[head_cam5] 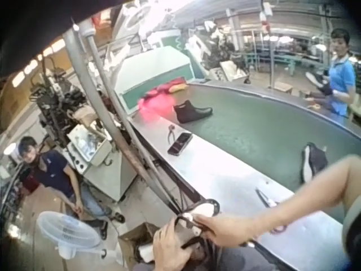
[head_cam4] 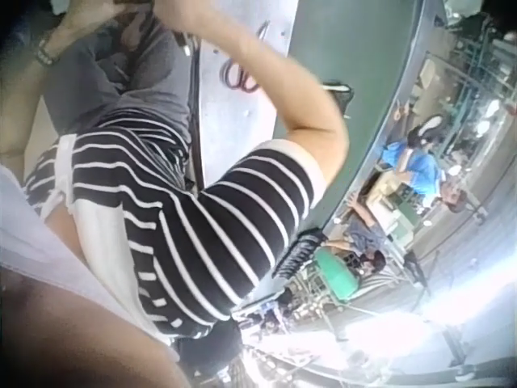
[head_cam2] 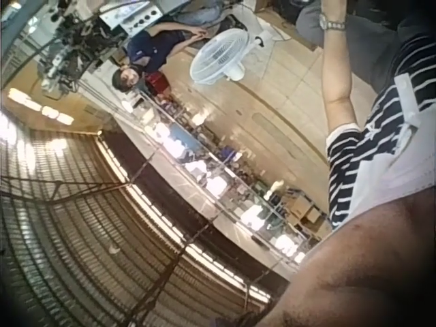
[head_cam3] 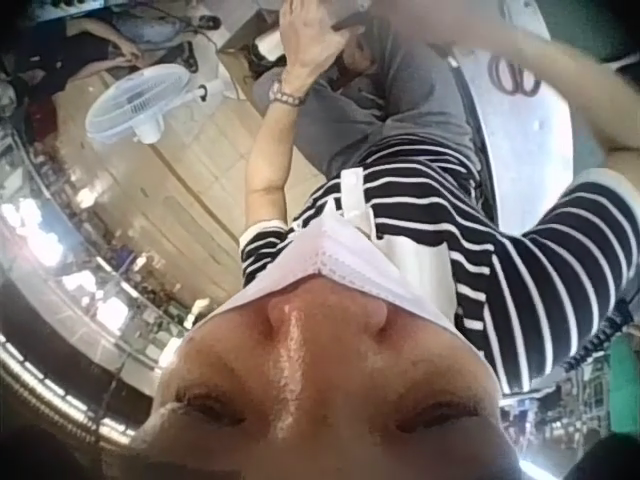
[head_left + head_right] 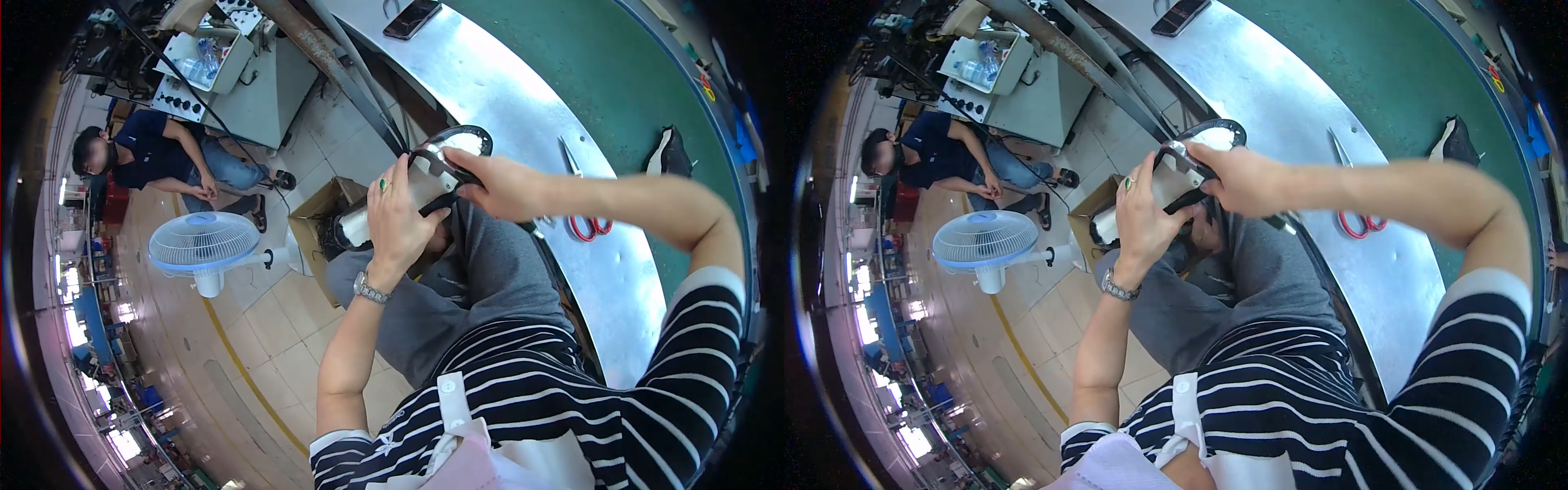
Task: Lasting and shaping a shoe upper over a mold using various hand tools.
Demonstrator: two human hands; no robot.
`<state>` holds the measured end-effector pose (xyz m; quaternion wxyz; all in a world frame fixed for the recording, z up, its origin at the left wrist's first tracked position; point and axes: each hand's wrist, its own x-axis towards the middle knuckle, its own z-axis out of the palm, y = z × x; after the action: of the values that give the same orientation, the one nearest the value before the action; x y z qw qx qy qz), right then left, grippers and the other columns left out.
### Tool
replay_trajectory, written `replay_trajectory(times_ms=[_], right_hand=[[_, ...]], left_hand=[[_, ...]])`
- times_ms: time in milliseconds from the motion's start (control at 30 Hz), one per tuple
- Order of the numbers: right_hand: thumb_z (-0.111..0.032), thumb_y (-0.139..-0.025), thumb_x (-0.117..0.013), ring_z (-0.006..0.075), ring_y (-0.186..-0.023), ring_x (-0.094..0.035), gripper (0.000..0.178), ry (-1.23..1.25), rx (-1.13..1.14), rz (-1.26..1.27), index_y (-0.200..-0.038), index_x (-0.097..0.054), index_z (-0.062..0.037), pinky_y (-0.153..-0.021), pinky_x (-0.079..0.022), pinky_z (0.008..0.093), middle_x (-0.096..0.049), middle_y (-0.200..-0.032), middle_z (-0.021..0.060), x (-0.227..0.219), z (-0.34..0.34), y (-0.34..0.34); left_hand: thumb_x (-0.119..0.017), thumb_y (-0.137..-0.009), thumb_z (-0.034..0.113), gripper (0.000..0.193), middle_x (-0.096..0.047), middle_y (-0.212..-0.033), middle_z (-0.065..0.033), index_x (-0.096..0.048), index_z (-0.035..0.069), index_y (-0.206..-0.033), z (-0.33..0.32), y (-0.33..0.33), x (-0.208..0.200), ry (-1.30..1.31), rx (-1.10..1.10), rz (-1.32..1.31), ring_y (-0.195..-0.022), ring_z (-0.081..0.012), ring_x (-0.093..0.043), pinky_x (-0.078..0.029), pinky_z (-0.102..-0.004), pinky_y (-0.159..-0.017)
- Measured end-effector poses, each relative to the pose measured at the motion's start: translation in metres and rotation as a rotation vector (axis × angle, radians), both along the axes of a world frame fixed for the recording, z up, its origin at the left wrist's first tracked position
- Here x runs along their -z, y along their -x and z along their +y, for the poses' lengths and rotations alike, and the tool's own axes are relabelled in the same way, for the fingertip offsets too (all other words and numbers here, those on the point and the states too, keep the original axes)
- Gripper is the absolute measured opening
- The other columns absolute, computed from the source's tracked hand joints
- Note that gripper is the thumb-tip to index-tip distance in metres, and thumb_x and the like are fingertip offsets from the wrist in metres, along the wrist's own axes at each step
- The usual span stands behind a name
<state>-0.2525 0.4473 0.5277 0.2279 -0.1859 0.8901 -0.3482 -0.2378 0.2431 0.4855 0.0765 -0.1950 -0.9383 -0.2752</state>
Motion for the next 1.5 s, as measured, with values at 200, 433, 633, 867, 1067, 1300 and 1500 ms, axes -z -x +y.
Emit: replay_trajectory(times_ms=[200,433,633,867,1067,1300,1500], right_hand=[[-0.011,-0.094,-0.054,0.0468,-0.069,-0.059,0.056,0.093,0.080,0.018,-0.143,-0.029,-0.0036,-0.062,-0.042,0.0512,-0.061,-0.080,0.0293,0.002,-0.001,-0.027],[-0.009,-0.089,-0.057,0.0431,-0.064,-0.061,0.063,-0.267,-0.190,0.248,-0.144,-0.027,-0.0050,-0.056,-0.046,0.0494,-0.062,-0.072,0.0237,-0.009,0.020,-0.023],[-0.009,-0.088,-0.060,0.0275,-0.062,-0.065,0.053,-0.315,-0.265,0.145,-0.139,-0.046,-0.0089,-0.060,-0.048,0.0406,-0.063,-0.067,0.0153,-0.076,0.006,0.012],[-0.018,-0.094,-0.054,0.0315,-0.060,-0.066,0.051,-0.282,-0.030,0.176,-0.141,-0.039,-0.0126,-0.060,-0.052,0.0398,-0.063,-0.063,0.0140,-0.023,-0.007,0.015],[-0.019,-0.093,-0.055,0.0233,-0.053,-0.065,0.053,-0.057,0.228,0.246,-0.142,-0.039,-0.0097,-0.058,-0.050,0.0395,-0.061,-0.058,0.0114,-0.011,0.001,0.020],[-0.019,-0.095,-0.053,0.0236,-0.054,-0.066,0.055,-0.037,0.196,0.148,-0.145,-0.032,-0.0109,-0.059,-0.051,0.0406,-0.065,-0.064,0.0109,-0.035,-0.005,0.019],[-0.017,-0.096,-0.051,0.0187,-0.052,-0.063,0.053,-0.162,0.170,0.024,-0.145,-0.031,-0.0099,-0.056,-0.050,0.0334,-0.063,-0.064,0.0094,-0.035,-0.009,0.023]], left_hand=[[-0.083,-0.058,0.014,0.085,-0.057,-0.123,-0.0184,-0.046,-0.004,-0.132,-0.001,-0.013,-0.001,-0.030,0.008,0.060,-0.116,-0.0324,-0.052,-0.038,-0.0415,-0.101],[-0.082,-0.061,0.018,0.080,-0.057,-0.127,-0.0194,-0.050,-0.004,-0.130,-0.006,-0.023,0.007,0.028,0.068,0.195,-0.120,-0.0325,-0.052,-0.039,-0.0421,-0.103],[-0.076,-0.070,0.028,0.074,-0.055,-0.126,-0.0246,-0.050,-0.007,-0.129,-0.011,-0.014,0.019,0.153,0.078,0.355,-0.116,-0.0378,-0.053,-0.039,-0.0447,-0.102],[-0.074,-0.073,0.031,0.071,-0.056,-0.124,-0.0244,-0.051,-0.008,-0.128,-0.009,-0.013,0.021,0.194,0.090,0.364,-0.116,-0.0381,-0.053,-0.041,-0.0444,-0.101],[-0.073,-0.074,0.029,0.070,-0.055,-0.128,-0.0255,-0.051,-0.008,-0.128,0.000,-0.014,0.022,0.183,0.044,0.364,-0.117,-0.0390,-0.052,-0.039,-0.0438,-0.103],[-0.073,-0.074,0.028,0.068,-0.055,-0.129,-0.0246,-0.052,-0.009,-0.127,-0.004,-0.015,0.025,0.172,0.008,0.375,-0.117,-0.0383,-0.052,-0.040,-0.0438,-0.102],[-0.073,-0.075,0.028,0.067,-0.055,-0.128,-0.0250,-0.052,-0.009,-0.126,-0.002,-0.014,0.027,0.177,-0.032,0.370,-0.117,-0.0385,-0.052,-0.039,-0.0437,-0.102]])
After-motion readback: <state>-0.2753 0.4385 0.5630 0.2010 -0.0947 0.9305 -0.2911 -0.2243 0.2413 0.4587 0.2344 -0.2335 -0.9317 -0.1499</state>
